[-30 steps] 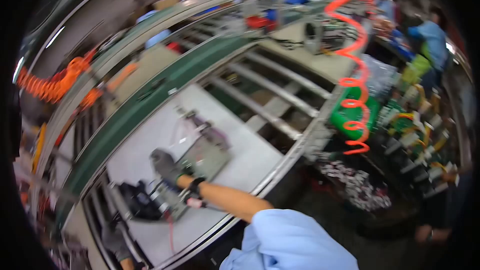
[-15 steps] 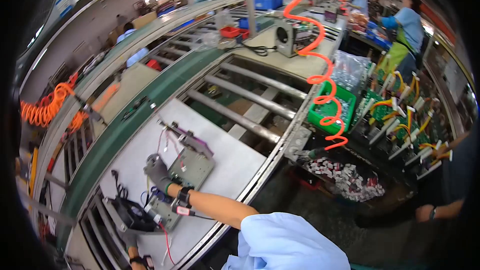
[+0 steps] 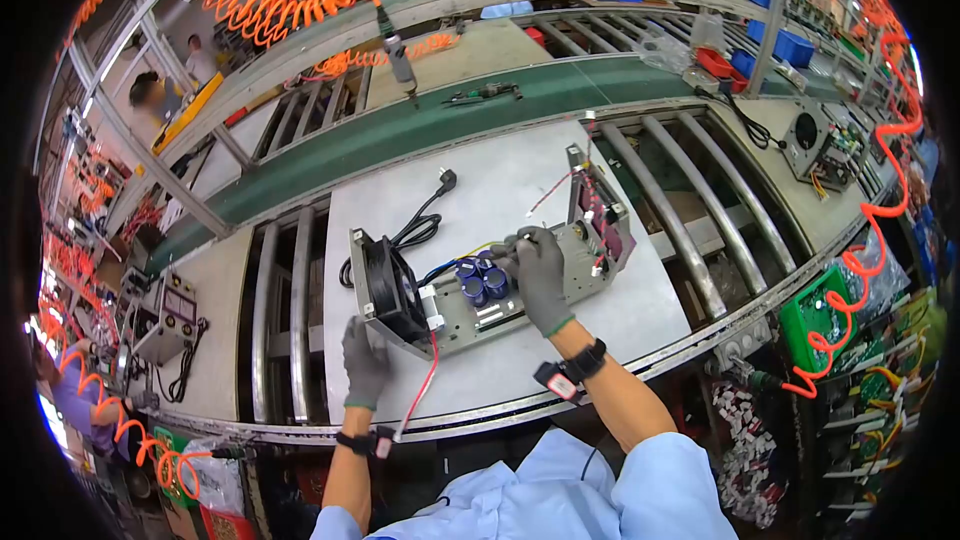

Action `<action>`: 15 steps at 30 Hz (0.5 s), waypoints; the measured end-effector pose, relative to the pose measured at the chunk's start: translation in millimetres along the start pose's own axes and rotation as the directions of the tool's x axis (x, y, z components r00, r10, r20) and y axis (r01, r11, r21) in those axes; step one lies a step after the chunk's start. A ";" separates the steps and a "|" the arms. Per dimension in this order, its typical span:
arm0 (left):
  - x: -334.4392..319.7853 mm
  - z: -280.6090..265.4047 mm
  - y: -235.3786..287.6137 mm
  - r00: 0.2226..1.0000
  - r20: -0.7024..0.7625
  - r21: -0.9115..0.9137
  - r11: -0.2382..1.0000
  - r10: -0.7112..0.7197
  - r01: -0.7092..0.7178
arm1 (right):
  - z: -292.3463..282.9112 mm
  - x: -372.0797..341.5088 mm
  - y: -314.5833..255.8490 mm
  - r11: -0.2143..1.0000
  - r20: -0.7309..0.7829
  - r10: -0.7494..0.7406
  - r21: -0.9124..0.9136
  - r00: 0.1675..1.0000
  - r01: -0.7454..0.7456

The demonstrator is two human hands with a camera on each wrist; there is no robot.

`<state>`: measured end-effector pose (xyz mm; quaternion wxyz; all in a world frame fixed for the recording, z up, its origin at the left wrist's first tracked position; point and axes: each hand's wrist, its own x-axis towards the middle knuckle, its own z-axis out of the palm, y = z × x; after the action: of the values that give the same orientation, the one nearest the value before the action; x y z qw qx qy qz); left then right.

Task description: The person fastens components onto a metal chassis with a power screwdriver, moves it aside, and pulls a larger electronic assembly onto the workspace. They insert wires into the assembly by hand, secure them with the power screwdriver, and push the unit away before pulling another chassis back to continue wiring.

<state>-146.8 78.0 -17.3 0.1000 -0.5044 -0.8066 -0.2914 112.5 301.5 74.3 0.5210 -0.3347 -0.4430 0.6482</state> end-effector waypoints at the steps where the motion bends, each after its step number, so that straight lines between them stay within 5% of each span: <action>1: -13.6 -5.7 12.9 0.998 0.048 -0.045 0.999 -0.027 0.029 | -1.3 -6.3 -3.1 1.000 0.029 0.025 0.014 0.999 -0.026; 4: -32.3 -31.1 58.3 0.935 0.352 0.149 0.989 -0.046 -0.008 | -3.3 -11.7 -10.8 0.999 0.088 0.054 -0.004 0.995 -0.054; 15: -32.8 -41.0 38.9 0.921 0.386 0.265 0.963 -0.057 -0.052 | 6.5 -41.8 -26.0 0.999 0.197 0.039 0.000 0.980 -0.040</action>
<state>-102.8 42.4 15.3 0.0049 -0.5329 -0.8431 -0.0726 126.3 261.1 99.6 0.4622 -0.2766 -0.4843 0.6894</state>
